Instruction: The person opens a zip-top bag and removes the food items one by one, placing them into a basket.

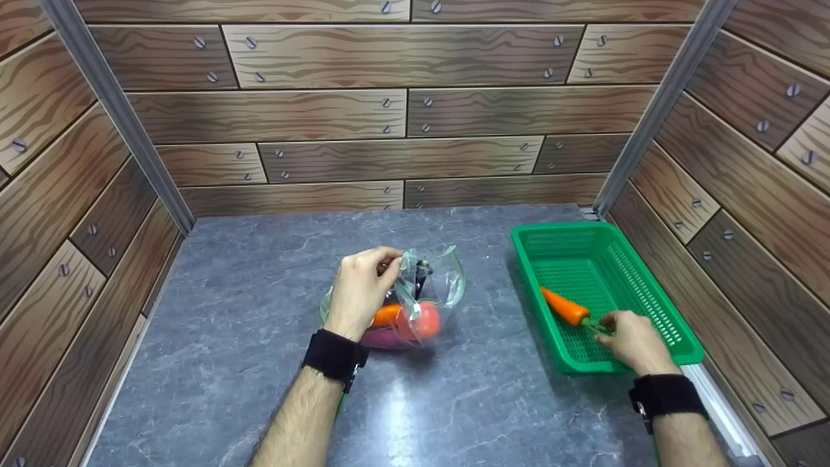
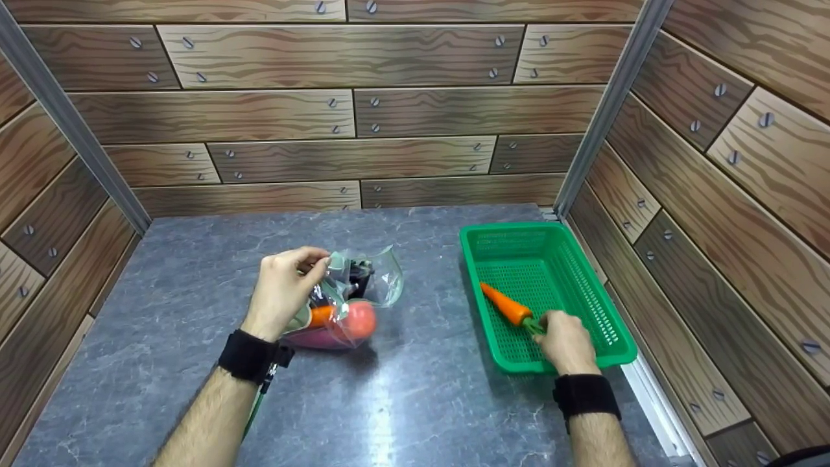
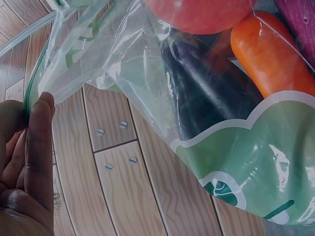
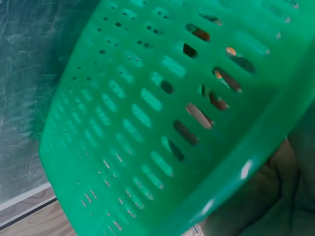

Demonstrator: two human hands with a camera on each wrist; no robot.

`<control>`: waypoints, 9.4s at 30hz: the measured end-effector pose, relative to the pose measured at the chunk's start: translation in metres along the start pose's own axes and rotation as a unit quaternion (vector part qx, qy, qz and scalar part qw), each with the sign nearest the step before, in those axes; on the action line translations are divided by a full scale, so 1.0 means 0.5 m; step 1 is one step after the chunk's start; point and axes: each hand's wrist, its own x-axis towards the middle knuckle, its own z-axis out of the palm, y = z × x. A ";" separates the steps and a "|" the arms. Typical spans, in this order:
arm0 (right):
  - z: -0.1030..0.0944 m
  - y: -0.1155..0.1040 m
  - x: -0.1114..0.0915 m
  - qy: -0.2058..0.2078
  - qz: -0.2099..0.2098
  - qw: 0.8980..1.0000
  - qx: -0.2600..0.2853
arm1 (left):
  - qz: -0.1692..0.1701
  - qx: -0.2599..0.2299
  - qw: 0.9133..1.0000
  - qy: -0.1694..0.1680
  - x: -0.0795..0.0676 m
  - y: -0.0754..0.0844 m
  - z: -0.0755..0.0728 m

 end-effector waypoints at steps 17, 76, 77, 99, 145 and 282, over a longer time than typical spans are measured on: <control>-0.022 -0.054 -0.004 0.043 -0.020 0.999 0.004 | 0.002 0.000 1.000 -0.002 -0.001 0.003 -0.001; 0.114 -0.484 0.060 0.125 -0.240 0.960 0.073 | -0.012 -0.010 1.000 -0.002 -0.007 -0.006 -0.003; 0.118 -0.487 0.061 0.126 -0.242 0.959 0.071 | -0.012 -0.010 1.000 -0.002 -0.007 -0.006 -0.003; 0.188 -0.543 0.130 0.094 -0.296 0.950 0.039 | -0.009 -0.003 1.000 0.001 -0.010 -0.011 -0.002; 0.177 -0.493 0.102 0.177 -0.337 0.925 -0.009 | -0.019 -0.001 1.000 -0.004 -0.009 -0.007 -0.002; -0.083 -0.018 0.075 -0.029 -0.010 0.998 -0.052 | -0.019 0.001 1.000 0.001 -0.022 -0.018 -0.007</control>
